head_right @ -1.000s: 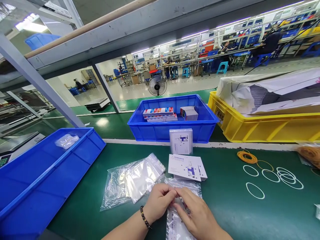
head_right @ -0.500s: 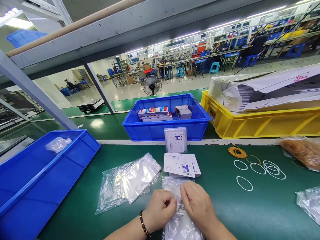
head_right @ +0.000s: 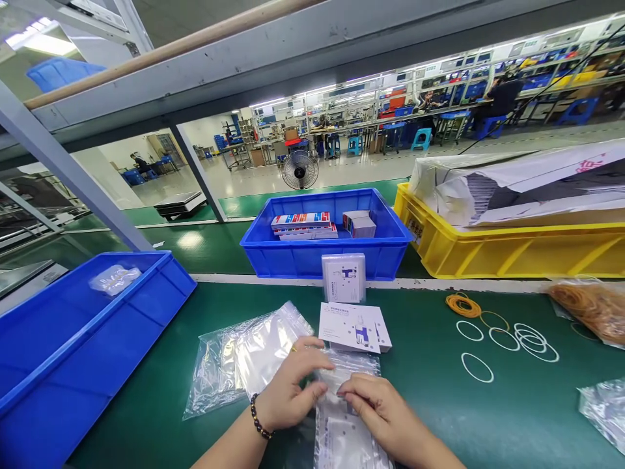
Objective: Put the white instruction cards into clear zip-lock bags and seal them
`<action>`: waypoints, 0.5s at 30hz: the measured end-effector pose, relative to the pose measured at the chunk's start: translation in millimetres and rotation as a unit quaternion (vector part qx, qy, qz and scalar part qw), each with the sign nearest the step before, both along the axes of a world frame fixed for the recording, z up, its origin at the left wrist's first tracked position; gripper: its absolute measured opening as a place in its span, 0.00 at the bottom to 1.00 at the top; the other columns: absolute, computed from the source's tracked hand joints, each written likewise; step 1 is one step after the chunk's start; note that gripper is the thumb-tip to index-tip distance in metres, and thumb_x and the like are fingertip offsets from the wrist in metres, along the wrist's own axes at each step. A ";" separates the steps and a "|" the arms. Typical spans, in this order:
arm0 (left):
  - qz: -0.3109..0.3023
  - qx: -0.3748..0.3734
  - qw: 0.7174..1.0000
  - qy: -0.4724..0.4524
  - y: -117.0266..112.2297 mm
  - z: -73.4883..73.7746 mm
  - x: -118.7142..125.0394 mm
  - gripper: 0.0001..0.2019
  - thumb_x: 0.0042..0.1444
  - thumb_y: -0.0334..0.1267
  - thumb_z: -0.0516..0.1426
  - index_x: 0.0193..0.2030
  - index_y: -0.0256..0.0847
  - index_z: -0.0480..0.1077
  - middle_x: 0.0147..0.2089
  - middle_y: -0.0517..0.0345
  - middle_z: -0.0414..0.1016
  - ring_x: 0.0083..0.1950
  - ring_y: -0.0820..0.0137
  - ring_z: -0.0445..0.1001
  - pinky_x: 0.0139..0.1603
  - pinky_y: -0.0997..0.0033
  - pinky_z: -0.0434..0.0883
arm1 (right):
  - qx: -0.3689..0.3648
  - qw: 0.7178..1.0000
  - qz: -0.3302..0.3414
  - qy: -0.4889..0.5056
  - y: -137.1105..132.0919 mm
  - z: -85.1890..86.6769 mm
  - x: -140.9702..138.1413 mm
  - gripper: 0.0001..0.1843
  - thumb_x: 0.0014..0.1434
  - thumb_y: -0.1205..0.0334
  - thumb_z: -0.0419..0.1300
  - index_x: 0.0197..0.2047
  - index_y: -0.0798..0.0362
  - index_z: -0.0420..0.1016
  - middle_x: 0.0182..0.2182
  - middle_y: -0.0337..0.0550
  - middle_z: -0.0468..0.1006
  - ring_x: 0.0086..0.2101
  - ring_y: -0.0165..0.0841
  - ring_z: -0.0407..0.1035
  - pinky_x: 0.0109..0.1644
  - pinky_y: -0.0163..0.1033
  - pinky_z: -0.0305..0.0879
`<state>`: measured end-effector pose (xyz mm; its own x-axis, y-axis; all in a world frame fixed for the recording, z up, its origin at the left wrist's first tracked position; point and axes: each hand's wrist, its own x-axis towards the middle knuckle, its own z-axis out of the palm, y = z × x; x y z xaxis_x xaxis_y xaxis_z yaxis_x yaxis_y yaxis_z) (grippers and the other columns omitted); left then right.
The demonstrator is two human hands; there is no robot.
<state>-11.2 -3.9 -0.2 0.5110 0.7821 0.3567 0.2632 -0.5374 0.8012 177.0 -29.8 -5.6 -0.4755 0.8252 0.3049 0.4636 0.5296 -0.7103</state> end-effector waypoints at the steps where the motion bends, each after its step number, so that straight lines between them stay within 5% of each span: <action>1: -0.039 -0.010 0.999 0.034 -0.1 1.8 -1.1 0.07 0.51 0.39 0.52 0.33 0.41 0.70 0.33 0.54 0.73 0.42 0.66 0.67 0.47 0.66 0.62 | -0.024 1.000 0.009 -0.006 0.0 2.5 1.9 0.17 0.62 0.57 0.45 0.27 0.50 0.69 0.21 0.37 0.73 0.23 0.30 0.68 0.28 0.33 0.65; 6: 0.004 -0.140 0.984 0.109 2.8 -0.5 -3.2 0.07 0.44 0.35 0.57 0.19 0.38 0.65 0.21 0.63 0.64 0.27 0.74 0.62 0.31 0.75 0.60 | -0.057 0.998 0.007 -0.038 0.5 11.2 10.2 0.25 0.60 0.46 0.45 0.17 0.51 0.59 0.16 0.35 0.65 0.18 0.28 0.61 0.21 0.32 0.60; 9: 0.012 -0.212 0.974 0.079 5.5 -6.3 -2.6 0.13 0.48 0.40 0.54 0.17 0.37 0.62 0.18 0.65 0.60 0.23 0.77 0.58 0.25 0.77 0.56 | -0.023 0.999 -0.008 -0.022 4.2 7.8 15.8 0.25 0.61 0.48 0.43 0.19 0.51 0.63 0.18 0.38 0.68 0.21 0.29 0.64 0.24 0.33 0.64; 12: 0.023 -0.290 0.956 0.033 8.0 -12.0 -0.2 0.20 0.51 0.49 0.50 0.16 0.38 0.59 0.14 0.65 0.57 0.18 0.78 0.55 0.22 0.77 0.55 | 0.094 0.983 -0.147 -0.050 12.0 -10.8 22.6 0.17 0.60 0.52 0.46 0.34 0.50 0.72 0.34 0.47 0.75 0.36 0.37 0.71 0.37 0.39 0.69; 15: 0.023 -0.347 0.937 -0.014 10.1 -15.4 2.3 0.23 0.50 0.57 0.49 0.18 0.37 0.62 0.11 0.67 0.55 0.15 0.79 0.53 0.21 0.76 0.55 | 0.189 0.934 -0.269 -0.140 23.0 -41.4 28.6 0.20 0.58 0.53 0.47 0.50 0.51 0.68 0.49 0.53 0.70 0.49 0.45 0.64 0.49 0.50 0.64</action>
